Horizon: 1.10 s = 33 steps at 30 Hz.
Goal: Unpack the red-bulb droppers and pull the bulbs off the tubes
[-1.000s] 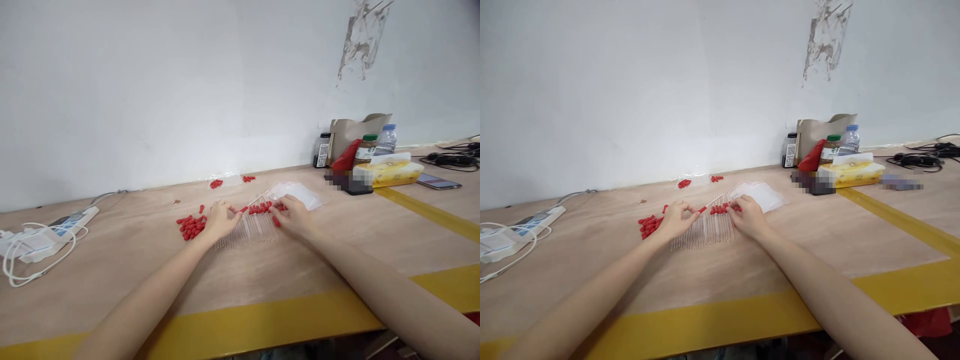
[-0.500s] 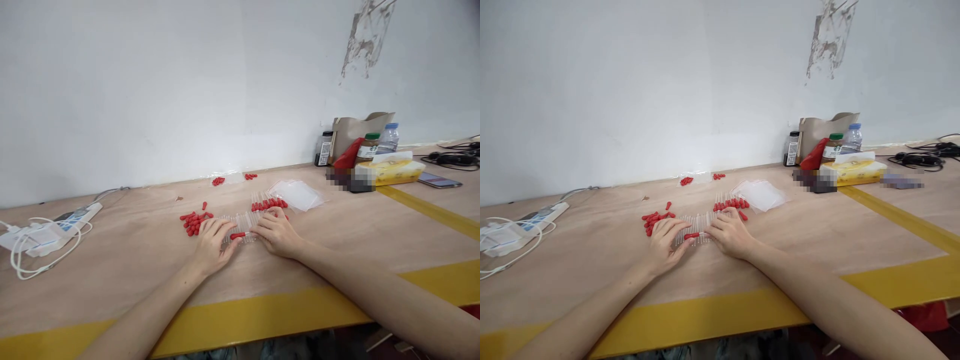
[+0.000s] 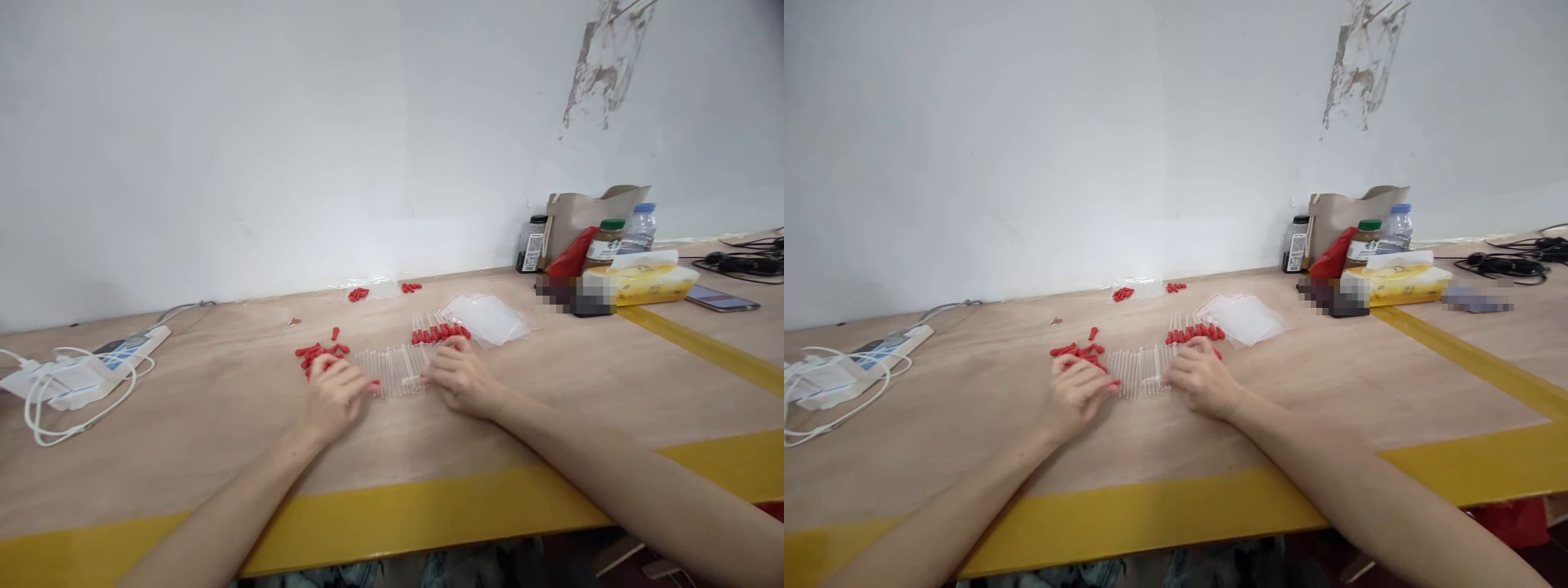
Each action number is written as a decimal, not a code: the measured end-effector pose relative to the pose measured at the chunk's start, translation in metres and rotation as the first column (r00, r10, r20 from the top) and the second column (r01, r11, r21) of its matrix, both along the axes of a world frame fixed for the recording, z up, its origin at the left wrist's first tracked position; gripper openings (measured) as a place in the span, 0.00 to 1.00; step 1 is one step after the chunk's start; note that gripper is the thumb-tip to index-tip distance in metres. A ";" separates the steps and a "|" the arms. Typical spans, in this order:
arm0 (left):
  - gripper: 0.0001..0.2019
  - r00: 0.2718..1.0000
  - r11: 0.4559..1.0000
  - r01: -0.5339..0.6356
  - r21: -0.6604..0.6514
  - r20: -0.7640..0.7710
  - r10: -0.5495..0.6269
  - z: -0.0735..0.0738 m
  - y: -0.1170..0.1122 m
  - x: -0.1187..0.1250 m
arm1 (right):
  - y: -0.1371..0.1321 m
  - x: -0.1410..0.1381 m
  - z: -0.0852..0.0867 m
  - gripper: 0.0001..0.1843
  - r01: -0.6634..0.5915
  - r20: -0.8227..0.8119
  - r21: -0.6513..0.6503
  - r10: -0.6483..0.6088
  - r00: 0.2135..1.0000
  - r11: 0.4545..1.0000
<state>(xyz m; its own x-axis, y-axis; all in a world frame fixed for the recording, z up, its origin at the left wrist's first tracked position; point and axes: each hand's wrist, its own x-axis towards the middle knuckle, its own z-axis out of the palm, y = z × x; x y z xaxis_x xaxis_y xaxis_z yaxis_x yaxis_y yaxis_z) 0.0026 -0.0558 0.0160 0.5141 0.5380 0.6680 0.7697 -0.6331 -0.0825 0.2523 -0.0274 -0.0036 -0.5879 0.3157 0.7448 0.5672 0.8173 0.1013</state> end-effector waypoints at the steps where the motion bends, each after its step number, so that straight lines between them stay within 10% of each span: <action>1: 0.09 0.997 0.999 -0.035 -0.011 0.064 0.036 0.002 0.003 -0.007 | 0.003 0.004 0.001 0.14 0.038 -0.045 -0.022 -0.039 0.998 0.999; 13: 0.17 0.757 0.857 -0.335 -0.393 0.429 0.493 0.010 0.042 -0.053 | 0.023 -0.014 -0.004 0.11 0.357 -0.142 -0.310 -0.415 0.899 0.881; 22: 0.15 0.826 0.722 -0.447 -0.529 0.067 0.560 0.038 0.080 -0.056 | 0.023 -0.021 -0.007 0.11 0.345 -0.070 -0.192 -0.363 0.929 0.919; 33: 0.14 0.733 0.593 -0.575 -0.564 -0.031 0.680 0.029 0.096 -0.062 | 0.016 -0.021 -0.006 0.15 0.249 -0.008 -0.197 -0.255 0.967 0.948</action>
